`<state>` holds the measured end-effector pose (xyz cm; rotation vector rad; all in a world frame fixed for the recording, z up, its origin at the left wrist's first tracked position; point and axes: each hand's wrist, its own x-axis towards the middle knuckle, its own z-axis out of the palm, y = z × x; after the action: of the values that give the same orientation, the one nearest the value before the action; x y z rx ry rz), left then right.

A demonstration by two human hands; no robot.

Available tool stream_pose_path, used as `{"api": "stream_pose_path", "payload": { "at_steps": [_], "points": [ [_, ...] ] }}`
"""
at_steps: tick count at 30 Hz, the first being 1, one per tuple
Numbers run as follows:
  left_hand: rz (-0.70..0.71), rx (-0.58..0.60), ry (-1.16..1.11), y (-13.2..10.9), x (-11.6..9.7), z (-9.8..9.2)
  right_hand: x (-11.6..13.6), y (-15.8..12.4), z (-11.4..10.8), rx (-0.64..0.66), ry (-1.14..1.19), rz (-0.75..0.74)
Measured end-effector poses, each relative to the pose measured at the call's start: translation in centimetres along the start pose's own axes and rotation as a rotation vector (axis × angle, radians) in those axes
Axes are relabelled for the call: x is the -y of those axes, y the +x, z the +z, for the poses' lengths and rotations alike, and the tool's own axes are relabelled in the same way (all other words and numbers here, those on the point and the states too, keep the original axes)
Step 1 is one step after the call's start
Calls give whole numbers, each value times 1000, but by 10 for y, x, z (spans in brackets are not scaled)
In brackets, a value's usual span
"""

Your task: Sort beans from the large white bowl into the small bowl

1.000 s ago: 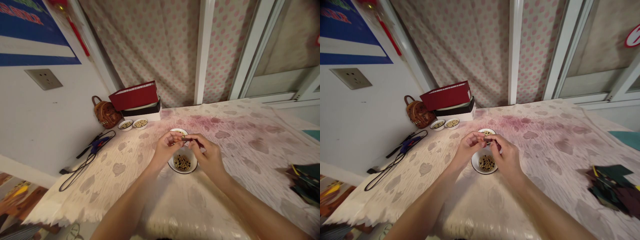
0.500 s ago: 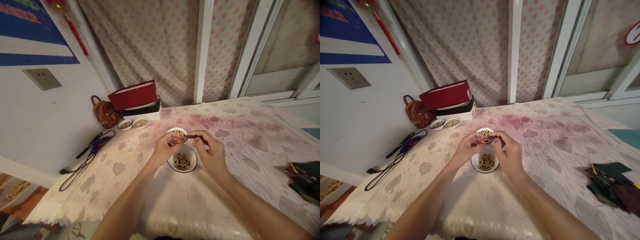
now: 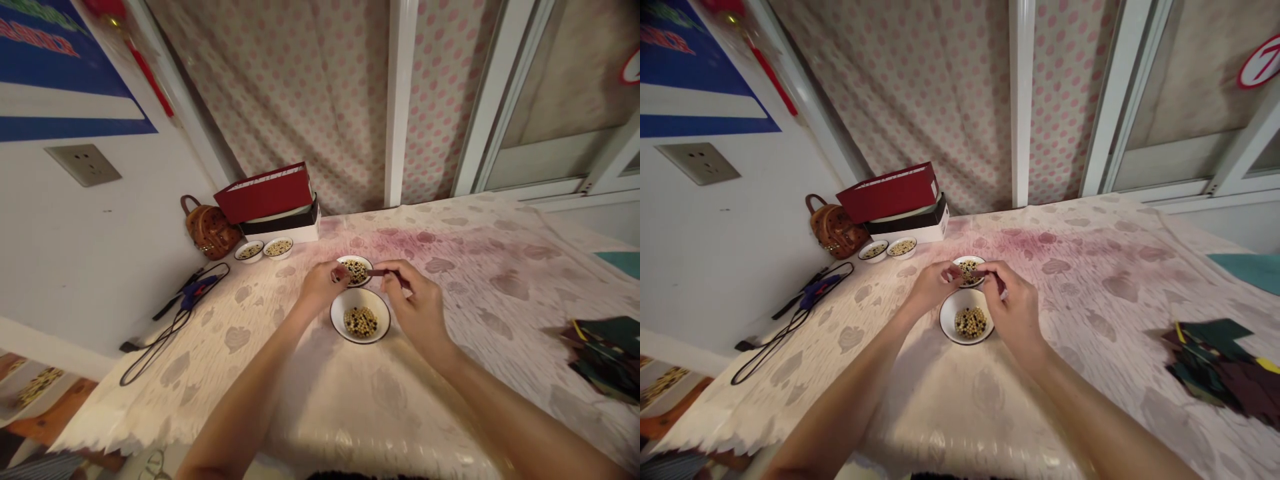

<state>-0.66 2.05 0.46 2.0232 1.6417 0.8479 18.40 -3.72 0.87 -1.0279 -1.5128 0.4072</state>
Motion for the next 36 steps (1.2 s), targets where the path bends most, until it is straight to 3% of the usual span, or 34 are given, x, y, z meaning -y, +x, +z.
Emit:
{"api": "stream_pose_path", "payload": {
  "at_steps": [6, 11, 15, 21, 25, 30, 36],
  "points": [
    [-82, 172, 344, 31, -9, -5, 0, 1, 0, -1, 5, -4],
    [-60, 199, 365, 39, -21, 7, -1, 1, 0, -5, -3, 8],
    [-24, 166, 289, 38, -18, 13, -2, 1, -1, -3, -7, 8],
    [-6, 77, 48, 32, -2, 14, -3, 1, 0, 1, -11, 6],
    [-12, 25, -352, 21, -1, 13, -3, 1, 2, 4, -14, 11],
    [-48, 122, -975, -4, -10, 9, -5, 0, 4, 18, 23, 19],
    [-57, 160, -1136, -19, -19, 7, -6, -2, 6, 66, 55, 10]
  ]
}}
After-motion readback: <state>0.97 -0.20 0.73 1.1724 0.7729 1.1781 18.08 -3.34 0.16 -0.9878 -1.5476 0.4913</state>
